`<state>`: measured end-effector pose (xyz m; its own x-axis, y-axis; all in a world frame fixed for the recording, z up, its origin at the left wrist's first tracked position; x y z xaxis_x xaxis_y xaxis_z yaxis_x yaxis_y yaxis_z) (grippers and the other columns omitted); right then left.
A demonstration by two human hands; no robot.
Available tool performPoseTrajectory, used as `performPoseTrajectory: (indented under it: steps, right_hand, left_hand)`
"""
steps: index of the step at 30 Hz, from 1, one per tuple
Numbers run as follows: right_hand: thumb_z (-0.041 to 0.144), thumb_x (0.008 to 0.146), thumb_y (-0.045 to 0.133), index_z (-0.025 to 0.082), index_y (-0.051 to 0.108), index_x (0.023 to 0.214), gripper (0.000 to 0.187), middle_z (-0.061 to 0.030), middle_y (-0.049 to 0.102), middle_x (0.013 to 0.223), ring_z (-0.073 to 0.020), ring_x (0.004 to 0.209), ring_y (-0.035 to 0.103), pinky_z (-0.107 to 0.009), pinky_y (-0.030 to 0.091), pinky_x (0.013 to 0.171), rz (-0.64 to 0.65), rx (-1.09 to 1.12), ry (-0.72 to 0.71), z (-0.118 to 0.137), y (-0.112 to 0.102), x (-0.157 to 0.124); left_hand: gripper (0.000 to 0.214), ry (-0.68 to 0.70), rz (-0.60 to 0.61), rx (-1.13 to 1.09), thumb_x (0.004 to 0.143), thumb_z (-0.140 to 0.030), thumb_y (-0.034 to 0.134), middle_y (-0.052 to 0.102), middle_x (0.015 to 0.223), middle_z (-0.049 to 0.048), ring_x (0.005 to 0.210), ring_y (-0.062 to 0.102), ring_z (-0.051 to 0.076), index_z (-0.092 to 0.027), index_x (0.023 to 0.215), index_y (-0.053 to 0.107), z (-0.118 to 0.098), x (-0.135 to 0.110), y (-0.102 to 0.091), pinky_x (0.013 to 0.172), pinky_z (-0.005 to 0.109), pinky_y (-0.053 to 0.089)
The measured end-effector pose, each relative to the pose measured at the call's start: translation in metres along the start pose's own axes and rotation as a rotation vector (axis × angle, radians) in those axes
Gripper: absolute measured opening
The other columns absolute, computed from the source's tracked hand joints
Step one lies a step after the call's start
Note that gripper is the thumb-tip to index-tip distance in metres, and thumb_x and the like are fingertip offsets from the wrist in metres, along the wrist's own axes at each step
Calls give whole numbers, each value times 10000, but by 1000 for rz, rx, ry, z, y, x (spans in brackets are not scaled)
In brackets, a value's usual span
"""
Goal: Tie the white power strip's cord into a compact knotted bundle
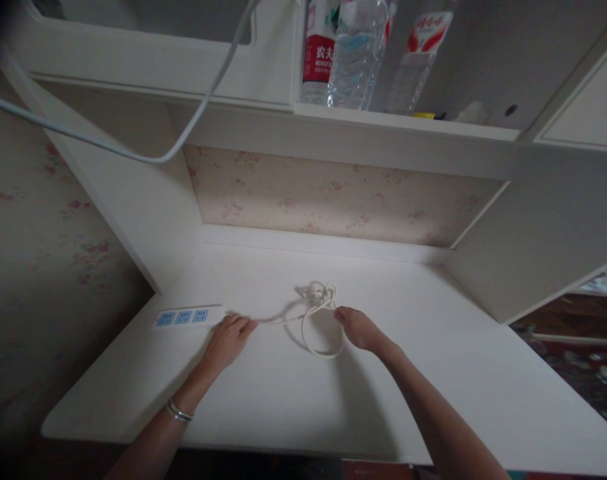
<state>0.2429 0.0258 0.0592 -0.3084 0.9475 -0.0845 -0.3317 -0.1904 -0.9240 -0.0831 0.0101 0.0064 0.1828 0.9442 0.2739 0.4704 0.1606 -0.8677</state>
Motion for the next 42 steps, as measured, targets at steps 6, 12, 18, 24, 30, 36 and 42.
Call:
performPoseTrajectory:
  steps: [6, 12, 18, 24, 30, 36, 42]
  right_hand:
    - [157, 858, 354, 129, 529, 1211, 395, -102, 665, 970, -171, 841, 620, -274, 450, 751, 63, 197, -42, -20, 14, -19]
    - [68, 722, 368, 152, 611, 1038, 408, -61, 654, 938, -152, 808, 591, -261, 447, 745, 37, 317, -60, 28, 23, 1]
    - [346, 888, 384, 198, 657, 972, 322, -38, 678, 917, -187, 856, 602, -300, 456, 776, 35, 418, -89, 47, 0, 0]
    - [530, 920, 328, 208, 632, 801, 458, -47, 657, 750, -176, 688, 575, -280, 425, 668, 16, 162, -135, 18, -24, -16]
    - [564, 884, 337, 233, 555, 747, 419, -60, 636, 690, -206, 617, 566, -320, 415, 636, -192, 8, 105, -98, -62, -46]
    - [587, 819, 413, 242, 591, 818, 388, -60, 654, 726, -218, 666, 605, -334, 453, 653, -270, 112, 304, -155, -58, -75]
    - [563, 833, 382, 203, 557, 1088, 475, -4, 555, 586, -184, 542, 590, -312, 473, 538, -44, 563, 369, -125, -39, -102]
  left_hand:
    - [239, 23, -7, -2, 905, -263, 452, 620, 927, 73, 900, 550, 211, -213, 839, 676, -12, 5, 5, 844, 351, 405]
    - [251, 198, 167, -358, 900, -223, 422, 653, 975, 54, 902, 576, 183, -225, 1020, 642, -75, 3, 24, 824, 295, 420]
    - [251, 108, 284, -530, 907, -308, 409, 651, 797, 27, 700, 558, 143, -185, 887, 627, -82, 4, 30, 615, 230, 399]
    - [301, 126, 138, -377, 925, -371, 398, 639, 769, 31, 727, 568, 159, -203, 781, 602, -49, 22, 10, 693, 257, 396]
    - [274, -4, 51, -207, 934, -319, 380, 651, 796, 27, 743, 577, 153, -205, 804, 593, -3, 41, 7, 699, 250, 386]
    - [276, -23, 68, -181, 934, -329, 393, 638, 727, 15, 687, 568, 146, -200, 789, 589, -7, 56, 29, 649, 240, 369]
    - [265, -10, 46, -228, 932, -331, 407, 647, 783, 36, 753, 582, 152, -182, 813, 590, -15, 56, 43, 703, 249, 387]
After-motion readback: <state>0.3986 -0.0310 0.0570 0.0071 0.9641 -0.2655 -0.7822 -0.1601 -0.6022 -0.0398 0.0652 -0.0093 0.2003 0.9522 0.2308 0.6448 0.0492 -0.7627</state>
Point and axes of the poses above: each hand's wrist, its own x-axis towards the middle knuckle, its own y-axis out of the palm, z = x × y, the point moved 3 cm from there along x, towards the middle knuckle
